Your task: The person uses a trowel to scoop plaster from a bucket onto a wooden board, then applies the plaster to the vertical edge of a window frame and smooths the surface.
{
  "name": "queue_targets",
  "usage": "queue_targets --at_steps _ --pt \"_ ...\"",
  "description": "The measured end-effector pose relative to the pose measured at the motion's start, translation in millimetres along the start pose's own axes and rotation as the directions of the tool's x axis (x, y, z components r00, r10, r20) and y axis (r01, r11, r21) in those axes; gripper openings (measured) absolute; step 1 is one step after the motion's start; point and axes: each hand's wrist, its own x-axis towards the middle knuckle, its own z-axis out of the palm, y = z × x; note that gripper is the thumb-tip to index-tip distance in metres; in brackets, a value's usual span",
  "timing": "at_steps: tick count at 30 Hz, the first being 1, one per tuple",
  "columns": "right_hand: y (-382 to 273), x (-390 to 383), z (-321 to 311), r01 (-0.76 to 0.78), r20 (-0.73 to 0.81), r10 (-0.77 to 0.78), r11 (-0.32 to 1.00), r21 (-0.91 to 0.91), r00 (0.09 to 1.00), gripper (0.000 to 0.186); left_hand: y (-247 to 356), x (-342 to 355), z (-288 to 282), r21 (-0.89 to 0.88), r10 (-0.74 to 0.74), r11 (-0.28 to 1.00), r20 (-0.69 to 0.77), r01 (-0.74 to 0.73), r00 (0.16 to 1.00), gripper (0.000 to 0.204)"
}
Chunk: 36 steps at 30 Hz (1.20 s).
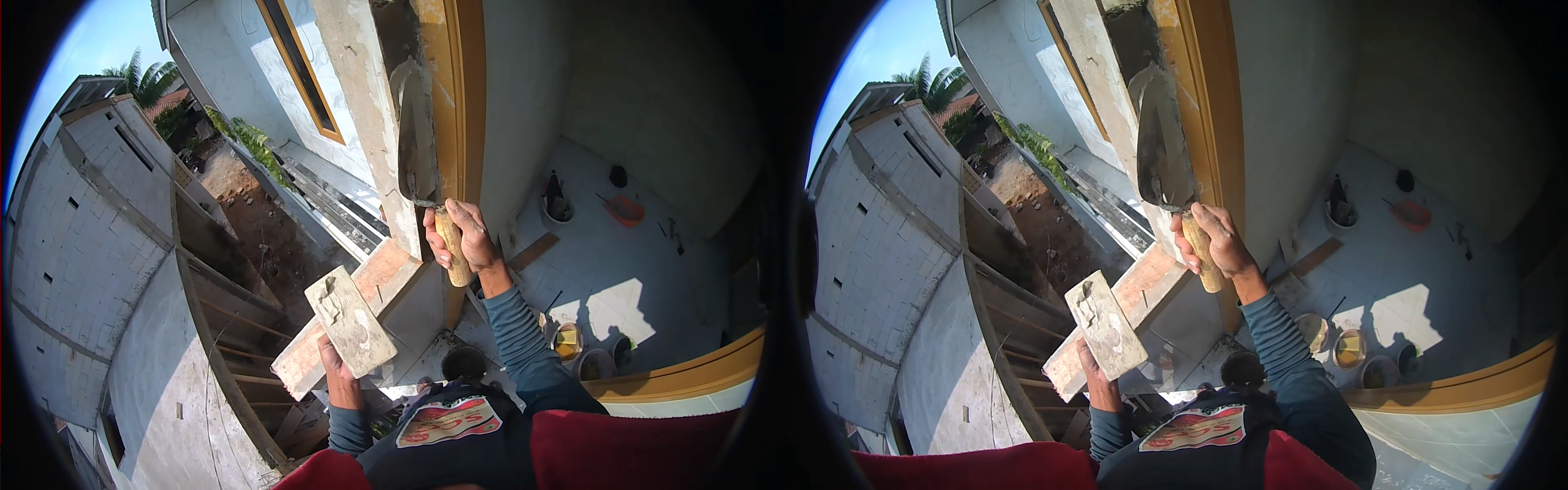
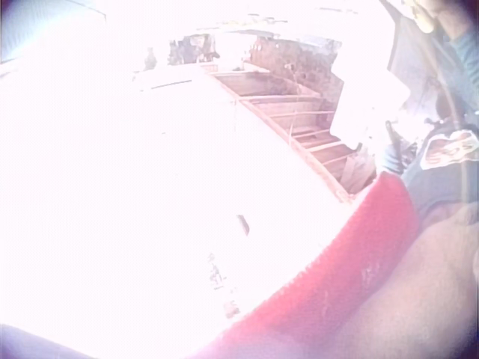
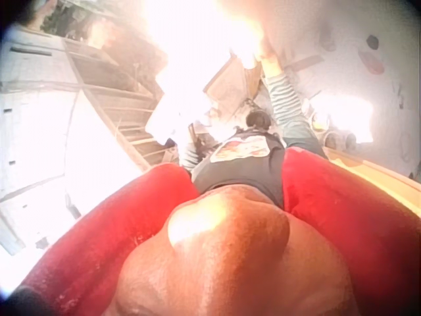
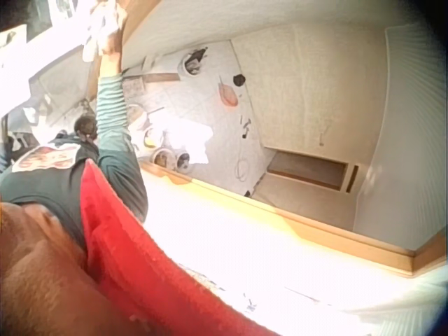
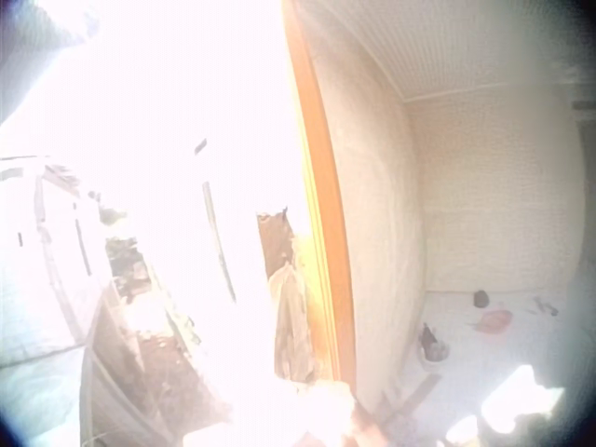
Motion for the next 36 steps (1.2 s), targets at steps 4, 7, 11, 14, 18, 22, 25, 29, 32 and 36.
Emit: queue_targets --at_steps 4,7,11,14,18,22,25,29,32,36 --pt "1 -19 1 -0.041 0.045 0.039 0.998 0.048 0.998 0.043 5 -5 0 0.002 0.001 1.0 -0.013 -0.001 1.0 0.048" --pt "-2 -12 -6 0.052 -0.035 -0.05 0.997 0.055 0.998 0.043 9 -6 -5 0.002 0.003 1.0 -0.008 -0.003 1.0 0.049" --pt "8 11 -10 0.06 -0.068 -0.064 0.997 -0.053 0.996 0.044 6 -4 -4 -0.017 -0.015 1.0 0.021 0.015 1.0 0.051" --pt "20 -3 -5 0.004 -0.006 -0.004 0.999 -0.039 1.0 0.044 6 -4 -5 0.002 0.005 1.0 0.008 -0.005 1.0 0.051" --pt "21 -25 -6 -0.026 0.021 0.025 0.998 0.052 0.999 0.044 12 -8 -9 0.007 0.017 1.0 0.009 -0.017 1.0 0.05" --pt "21 -10 -37 0.002 -0.063 -0.001 1.0 0.007 0.998 0.041 10 -9 -4 0.006 0.017 1.0 0.008 -0.017 1.0 0.05" --pt "39 -8 -42 -0.043 -0.058 0.045 0.998 0.04 0.997 0.042 5 -9 -2 0.015 0.003 1.0 0.037 -0.004 0.999 0.05" --pt "51 -28 -31 -0.096 0.024 0.094 0.993 0.07 0.995 0.041 9 -10 -5 0.008 0.01 1.0 -0.005 -0.01 1.0 0.051" --pt "51 -41 -34 -0.085 0.057 0.077 0.985 0.147 0.995 0.041 11 -12 -6 0.003 0.008 1.0 0.001 -0.008 1.0 0.052" --pt "42 -27 -50 -0.032 -0.061 0.039 0.992 0.119 0.997 0.041 13 -17 -8 0.014 0.05 0.999 -0.031 -0.05 0.998 0.054"
